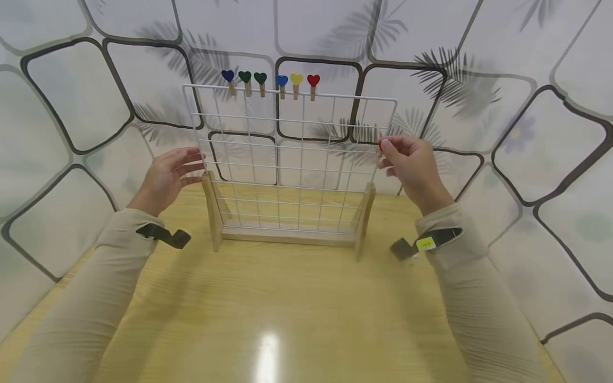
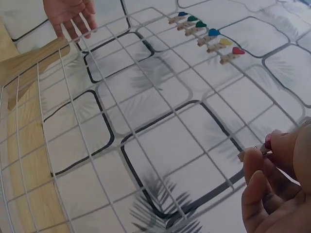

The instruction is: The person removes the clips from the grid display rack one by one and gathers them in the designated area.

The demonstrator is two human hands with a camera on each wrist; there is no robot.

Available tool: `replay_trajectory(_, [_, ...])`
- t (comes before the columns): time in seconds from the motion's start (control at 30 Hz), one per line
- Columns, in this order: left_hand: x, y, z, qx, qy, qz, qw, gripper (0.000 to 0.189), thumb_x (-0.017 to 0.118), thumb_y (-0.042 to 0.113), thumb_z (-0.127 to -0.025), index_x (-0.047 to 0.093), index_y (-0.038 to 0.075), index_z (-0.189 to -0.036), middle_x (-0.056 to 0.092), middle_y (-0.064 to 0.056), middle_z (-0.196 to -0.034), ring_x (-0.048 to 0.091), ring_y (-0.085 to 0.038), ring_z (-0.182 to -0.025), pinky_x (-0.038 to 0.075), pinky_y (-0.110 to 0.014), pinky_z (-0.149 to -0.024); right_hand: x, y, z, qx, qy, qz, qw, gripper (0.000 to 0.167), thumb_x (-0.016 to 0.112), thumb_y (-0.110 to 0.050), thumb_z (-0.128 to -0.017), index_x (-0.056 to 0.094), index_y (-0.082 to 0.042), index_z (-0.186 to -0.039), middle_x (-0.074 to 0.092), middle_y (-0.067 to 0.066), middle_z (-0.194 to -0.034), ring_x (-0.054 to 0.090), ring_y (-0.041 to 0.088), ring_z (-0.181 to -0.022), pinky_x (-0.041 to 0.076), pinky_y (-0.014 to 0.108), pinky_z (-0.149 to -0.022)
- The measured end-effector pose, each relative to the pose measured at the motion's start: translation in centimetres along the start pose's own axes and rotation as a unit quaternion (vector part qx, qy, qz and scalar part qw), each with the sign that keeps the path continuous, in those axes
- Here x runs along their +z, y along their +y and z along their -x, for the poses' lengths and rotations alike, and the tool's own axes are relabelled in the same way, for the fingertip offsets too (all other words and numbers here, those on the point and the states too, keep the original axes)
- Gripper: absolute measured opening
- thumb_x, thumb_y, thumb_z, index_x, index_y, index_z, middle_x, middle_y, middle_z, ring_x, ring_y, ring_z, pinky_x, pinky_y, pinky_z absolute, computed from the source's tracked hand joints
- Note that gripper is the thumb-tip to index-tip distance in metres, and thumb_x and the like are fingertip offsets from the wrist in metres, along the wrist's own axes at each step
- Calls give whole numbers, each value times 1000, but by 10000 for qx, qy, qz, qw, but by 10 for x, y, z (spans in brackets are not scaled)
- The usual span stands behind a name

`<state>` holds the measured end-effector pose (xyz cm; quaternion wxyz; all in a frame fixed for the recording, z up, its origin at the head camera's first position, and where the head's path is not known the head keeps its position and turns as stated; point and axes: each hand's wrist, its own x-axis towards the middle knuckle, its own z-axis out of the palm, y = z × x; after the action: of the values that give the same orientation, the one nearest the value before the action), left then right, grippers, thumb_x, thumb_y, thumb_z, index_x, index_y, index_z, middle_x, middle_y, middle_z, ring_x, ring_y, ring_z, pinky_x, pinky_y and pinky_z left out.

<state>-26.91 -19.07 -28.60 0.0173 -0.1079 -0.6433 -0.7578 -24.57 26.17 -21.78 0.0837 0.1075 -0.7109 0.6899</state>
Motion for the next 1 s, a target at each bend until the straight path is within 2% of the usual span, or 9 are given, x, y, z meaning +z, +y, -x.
replay_trajectory(0.07, [0,1,0,28,4,15,10000,23,42,27,-105,56,12,-116,57,-1,-117,53,-18,-108,48,-30,-86,-10,8,4,29,29,44,10000,15,66,-20,-93,68,-5,-98,64,4,-92,61,12,-69,49,20,-57])
replay_trajectory(0.23, [1,2,0,71,24,24,10000,31,43,27,-105,54,5,-123,57,-2,-117,53,-19,-108,48,-30,-86,-35,30,14,114,44,48,9999,9,63,-16,-94,71,-11,-94,68,0,-87,63,10,-68,50,19,-56])
replay_trajectory(0.37, [1,1,0,39,40,-5,10000,26,42,26,-105,56,9,-118,57,-4,-119,53,-20,-109,47,-30,-87,-57,52,21,310,196,502,9981,8,62,-19,-95,70,-17,-94,67,-6,-88,63,7,-70,51,18,-59])
replay_trajectory(0.53, [2,1,1,30,67,-61,10000,23,41,26,-106,57,13,-115,57,-2,-117,53,-19,-108,47,-31,-88,-86,82,27,592,374,835,9940,7,63,-23,-96,67,-17,-95,67,-9,-87,63,5,-71,52,18,-61])
replay_trajectory(0.6, [3,2,1,20,81,-106,9999,26,40,25,-106,55,9,-120,57,-1,-115,53,-20,-110,47,-31,-88,-96,94,29,763,345,1014,9913,9,62,-25,-96,65,-17,-97,67,-10,-88,63,5,-73,52,17,-63])
replay_trajectory(0.7, [3,3,2,-4,75,-209,9998,34,40,25,-106,51,3,-128,55,-1,-117,50,-24,-115,47,-33,-90,-112,114,36,980,225,1642,9813,14,59,-31,-98,62,-18,-102,67,-15,-89,63,1,-77,52,16,-68])
replay_trajectory(0.8, [4,4,2,-18,53,-312,9995,36,39,26,-106,49,2,-130,54,-2,-118,49,-25,-117,46,-34,-91,-125,134,47,1121,24,1901,9753,15,57,-32,-99,60,-19,-104,66,-17,-91,63,-1,-81,52,16,-71])
replay_trajectory(0.9, [4,4,2,-33,76,-323,9994,29,39,26,-106,53,8,-124,54,-1,-118,50,-22,-114,45,-34,-91,-136,152,57,1201,-134,1913,9741,15,56,-29,-100,61,-15,-104,66,-17,-91,63,-1,-81,53,18,-72])
replay_trajectory(1.0, [4,4,2,-38,106,-234,9997,28,39,25,-106,54,8,-123,55,-1,-117,50,-23,-114,45,-34,-91,-143,167,65,1313,-248,2163,9671,33,54,-28,-101,61,1,-113,68,-13,-92,63,-2,-80,54,20,-72])
